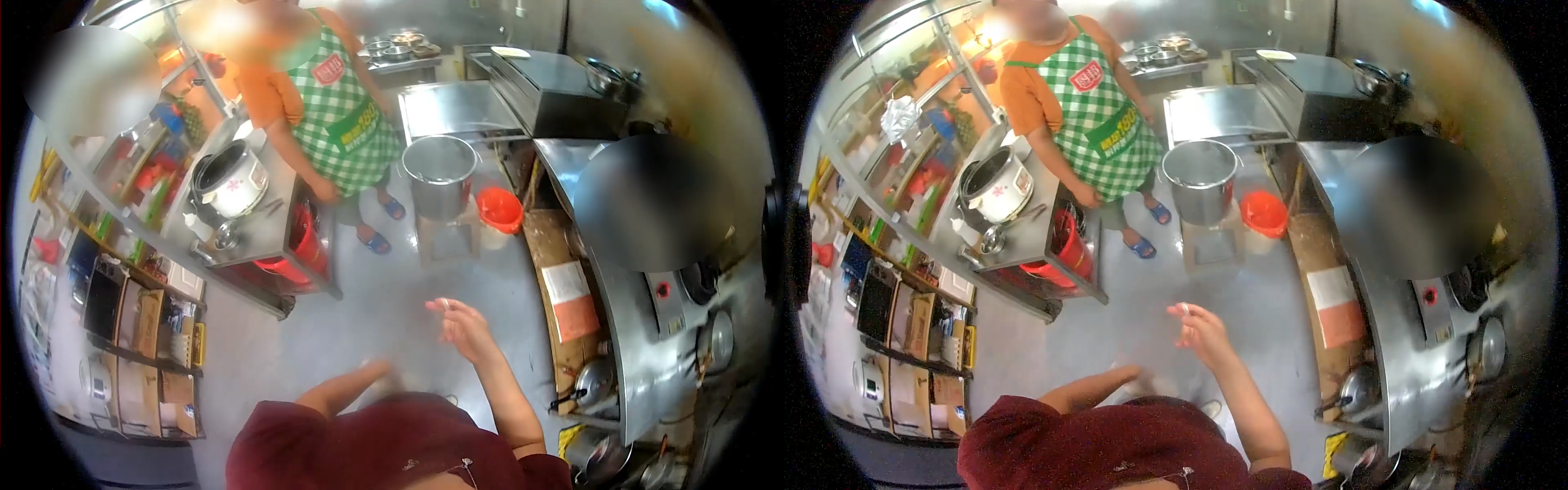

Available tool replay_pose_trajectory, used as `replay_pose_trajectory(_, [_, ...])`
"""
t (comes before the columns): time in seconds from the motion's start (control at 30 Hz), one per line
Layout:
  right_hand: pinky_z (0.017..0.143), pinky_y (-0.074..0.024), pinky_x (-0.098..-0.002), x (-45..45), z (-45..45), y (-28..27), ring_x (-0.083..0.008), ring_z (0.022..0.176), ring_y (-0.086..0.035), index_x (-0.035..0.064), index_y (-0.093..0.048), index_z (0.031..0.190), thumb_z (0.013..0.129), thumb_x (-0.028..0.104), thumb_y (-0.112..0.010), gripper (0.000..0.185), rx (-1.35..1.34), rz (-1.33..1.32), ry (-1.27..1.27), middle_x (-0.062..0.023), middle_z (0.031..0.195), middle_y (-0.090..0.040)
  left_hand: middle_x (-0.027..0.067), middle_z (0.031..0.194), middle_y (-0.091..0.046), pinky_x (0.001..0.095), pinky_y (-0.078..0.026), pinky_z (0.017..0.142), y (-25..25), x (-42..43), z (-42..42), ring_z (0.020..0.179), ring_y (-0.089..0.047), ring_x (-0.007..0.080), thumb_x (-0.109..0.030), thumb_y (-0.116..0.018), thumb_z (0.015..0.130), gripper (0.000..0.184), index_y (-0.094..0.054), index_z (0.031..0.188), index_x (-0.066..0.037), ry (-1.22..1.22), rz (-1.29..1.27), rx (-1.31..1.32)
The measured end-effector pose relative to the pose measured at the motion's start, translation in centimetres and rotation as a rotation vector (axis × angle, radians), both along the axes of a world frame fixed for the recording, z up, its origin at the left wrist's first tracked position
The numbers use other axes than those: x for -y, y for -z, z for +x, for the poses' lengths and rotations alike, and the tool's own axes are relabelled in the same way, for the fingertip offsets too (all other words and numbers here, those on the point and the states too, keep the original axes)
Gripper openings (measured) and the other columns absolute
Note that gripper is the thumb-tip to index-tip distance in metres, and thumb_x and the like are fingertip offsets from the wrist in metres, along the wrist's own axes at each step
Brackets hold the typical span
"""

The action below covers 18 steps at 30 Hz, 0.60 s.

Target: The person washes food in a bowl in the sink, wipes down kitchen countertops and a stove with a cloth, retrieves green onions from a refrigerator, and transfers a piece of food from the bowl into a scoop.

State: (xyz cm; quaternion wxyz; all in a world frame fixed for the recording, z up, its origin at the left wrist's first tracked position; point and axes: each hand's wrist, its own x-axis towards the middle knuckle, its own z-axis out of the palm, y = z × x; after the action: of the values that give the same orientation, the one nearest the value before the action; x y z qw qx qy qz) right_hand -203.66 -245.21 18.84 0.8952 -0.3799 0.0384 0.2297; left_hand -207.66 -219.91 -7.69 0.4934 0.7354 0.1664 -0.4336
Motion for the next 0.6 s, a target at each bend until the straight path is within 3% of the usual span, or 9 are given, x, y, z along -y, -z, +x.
replay_pose_trajectory(0.3, [0.046, -0.0455, -0.0257, -0.5, 13.0, -1.4, -0.009, 0.047, -0.045, 0.002, -0.042, 0.111, 0.075, 0.008, -0.047, 0.037, 0.039, -0.005, -0.034, -0.016, 0.111, -0.046, 0.0117, 0.109, -0.049, 0.0336, -0.035, 0.084, 1.6, 1.4, 15.1, 0.1, -0.046, 0.0203, -0.016, -0.055, 0.067, 0.049, -0.043, 0.114, -0.01, 0.025, -0.001, 0.037])
replay_pose_trajectory(0.6, [0.044, -0.045, -0.025, 3.6, 19.2, -0.5, -0.0074, 0.047, -0.044, 0.003, -0.034, 0.117, 0.075, 0.01, -0.047, 0.044, -0.029, -0.013, 0.07, -0.0164, 0.111, -0.045, 0.0102, 0.11, -0.049, 0.0325, -0.035, 0.084, -0.6, 4.9, 27.1, 0.1, -0.046, 0.0189, -0.015, -0.057, 0.065, 0.052, -0.042, 0.115, -0.011, 0.44, 0.048, 0.049])
